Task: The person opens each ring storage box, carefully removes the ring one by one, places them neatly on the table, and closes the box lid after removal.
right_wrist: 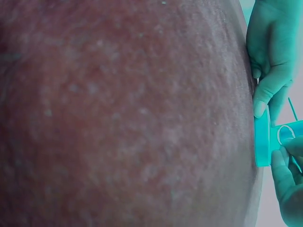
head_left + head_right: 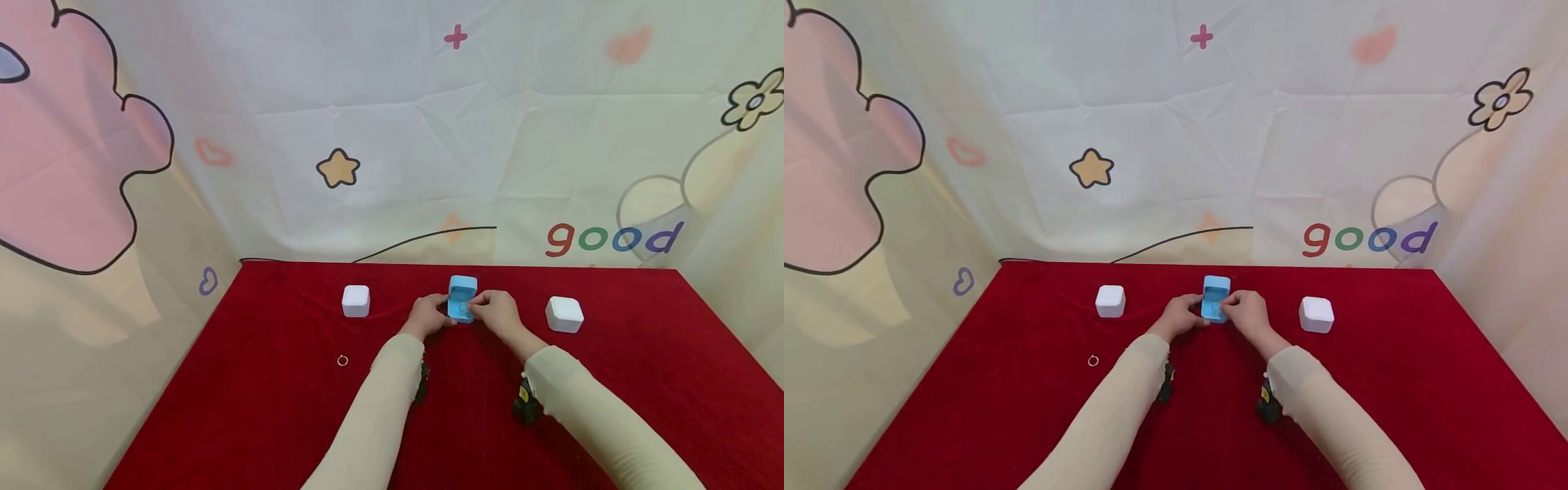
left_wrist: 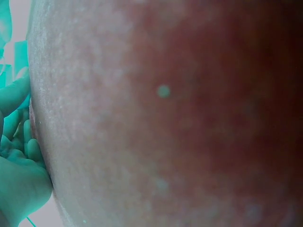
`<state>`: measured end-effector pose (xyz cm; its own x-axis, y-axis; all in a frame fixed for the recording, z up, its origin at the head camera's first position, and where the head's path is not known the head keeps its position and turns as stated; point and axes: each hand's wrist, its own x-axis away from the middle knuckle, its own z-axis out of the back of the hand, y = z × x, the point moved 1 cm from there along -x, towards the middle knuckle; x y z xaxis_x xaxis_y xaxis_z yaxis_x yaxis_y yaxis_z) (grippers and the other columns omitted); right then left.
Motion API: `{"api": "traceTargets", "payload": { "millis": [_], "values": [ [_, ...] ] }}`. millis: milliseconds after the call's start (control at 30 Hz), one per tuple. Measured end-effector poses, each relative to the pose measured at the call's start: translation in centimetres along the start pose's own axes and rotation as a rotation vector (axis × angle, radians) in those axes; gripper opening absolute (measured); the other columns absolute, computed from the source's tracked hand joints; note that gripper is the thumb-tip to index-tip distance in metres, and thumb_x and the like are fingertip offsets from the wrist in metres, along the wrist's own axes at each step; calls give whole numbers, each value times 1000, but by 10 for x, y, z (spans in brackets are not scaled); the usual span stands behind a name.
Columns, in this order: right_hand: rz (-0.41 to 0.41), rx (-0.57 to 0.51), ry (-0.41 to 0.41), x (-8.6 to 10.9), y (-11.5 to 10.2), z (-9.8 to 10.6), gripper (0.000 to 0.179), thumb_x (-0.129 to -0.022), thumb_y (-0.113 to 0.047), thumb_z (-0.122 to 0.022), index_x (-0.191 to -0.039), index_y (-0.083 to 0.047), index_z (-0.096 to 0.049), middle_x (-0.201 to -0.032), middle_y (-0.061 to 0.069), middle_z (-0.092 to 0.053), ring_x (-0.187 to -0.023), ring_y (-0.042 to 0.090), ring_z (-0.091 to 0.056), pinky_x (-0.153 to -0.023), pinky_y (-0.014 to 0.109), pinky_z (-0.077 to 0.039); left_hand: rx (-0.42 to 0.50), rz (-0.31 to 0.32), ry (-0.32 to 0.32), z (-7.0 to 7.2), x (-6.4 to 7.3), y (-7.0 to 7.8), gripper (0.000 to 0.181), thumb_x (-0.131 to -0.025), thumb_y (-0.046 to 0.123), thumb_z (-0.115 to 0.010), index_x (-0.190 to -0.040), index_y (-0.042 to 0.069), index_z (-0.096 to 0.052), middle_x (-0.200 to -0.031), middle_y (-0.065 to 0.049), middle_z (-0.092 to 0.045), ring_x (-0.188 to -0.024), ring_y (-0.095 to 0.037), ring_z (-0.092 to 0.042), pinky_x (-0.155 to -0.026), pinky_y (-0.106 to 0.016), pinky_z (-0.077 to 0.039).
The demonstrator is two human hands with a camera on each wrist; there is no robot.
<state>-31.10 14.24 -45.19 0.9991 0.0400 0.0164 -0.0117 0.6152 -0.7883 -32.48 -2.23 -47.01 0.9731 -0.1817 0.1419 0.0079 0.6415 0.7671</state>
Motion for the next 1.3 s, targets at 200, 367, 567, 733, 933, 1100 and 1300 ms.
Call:
{"api": "traceTargets", "payload": {
  "millis": [200, 367, 567, 733, 933, 1100, 1300],
  "values": [
    [-11, -10, -9, 1, -2, 2, 23, -98, -11, -66, -108, 8, -74, -108, 25, -74, -84, 17, -67, -69, 17, -51, 9, 9, -8, -1, -2, -2, 59, -93, 12, -74, -148, 9, -55, -155, -9, -54, -147, -29, -41, -119, -43, -43],
    [-12, -12, -18, 1, -5, 3, 23, -98, -11, -66, -109, 8, -74, -111, 25, -73, -84, 16, -70, -72, 17, -55, 9, 3, -10, -1, -2, -2, 59, -93, 11, -75, -148, 8, -55, -154, -10, -55, -145, -29, -42, -119, -43, -43],
    [7, 3, -31, 0, -6, 5, 23, -98, -10, -67, -108, 9, -74, -107, 25, -74, -80, 12, -67, -71, 17, -56, 9, 9, -12, -1, -3, -3, 59, -92, 11, -75, -148, 8, -55, -155, -9, -54, -146, -29, -41, -119, -43, -43],
    [24, 1, -33, 0, -8, 6, 22, -97, -9, -68, -107, 10, -74, -105, 26, -74, -77, 11, -70, -74, 21, -60, 6, 4, -11, -1, -4, -4, 59, -93, 12, -75, -148, 7, -55, -153, -10, -55, -145, -29, -42, -119, -43, -43],
    [20, -3, -36, 2, -12, 7, 22, -98, -9, -67, -108, 10, -73, -107, 27, -74, -88, 27, -77, -82, 31, -64, 0, 8, -10, 0, -1, -2, 59, -93, 13, -75, -148, 8, -55, -154, -10, -55, -145, -29, -42, -119, -43, -43],
    [17, -19, -39, 3, -13, 9, 22, -99, -8, -66, -109, 10, -73, -109, 27, -74, -95, 34, -77, -86, 38, -64, 5, 10, -6, 0, 1, -1, 59, -93, 13, -75, -148, 7, -55, -153, -10, -55, -144, -29, -43, -119, -43, -44],
    [24, -18, -35, 5, -16, 11, 23, -99, -9, -66, -110, 10, -73, -110, 28, -74, -96, 34, -77, -90, 41, -63, 15, 15, -13, -1, -3, -3, 58, -93, 12, -75, -148, 8, -55, -153, -9, -55, -144, -28, -43, -118, -41, -44]
  ]
}}
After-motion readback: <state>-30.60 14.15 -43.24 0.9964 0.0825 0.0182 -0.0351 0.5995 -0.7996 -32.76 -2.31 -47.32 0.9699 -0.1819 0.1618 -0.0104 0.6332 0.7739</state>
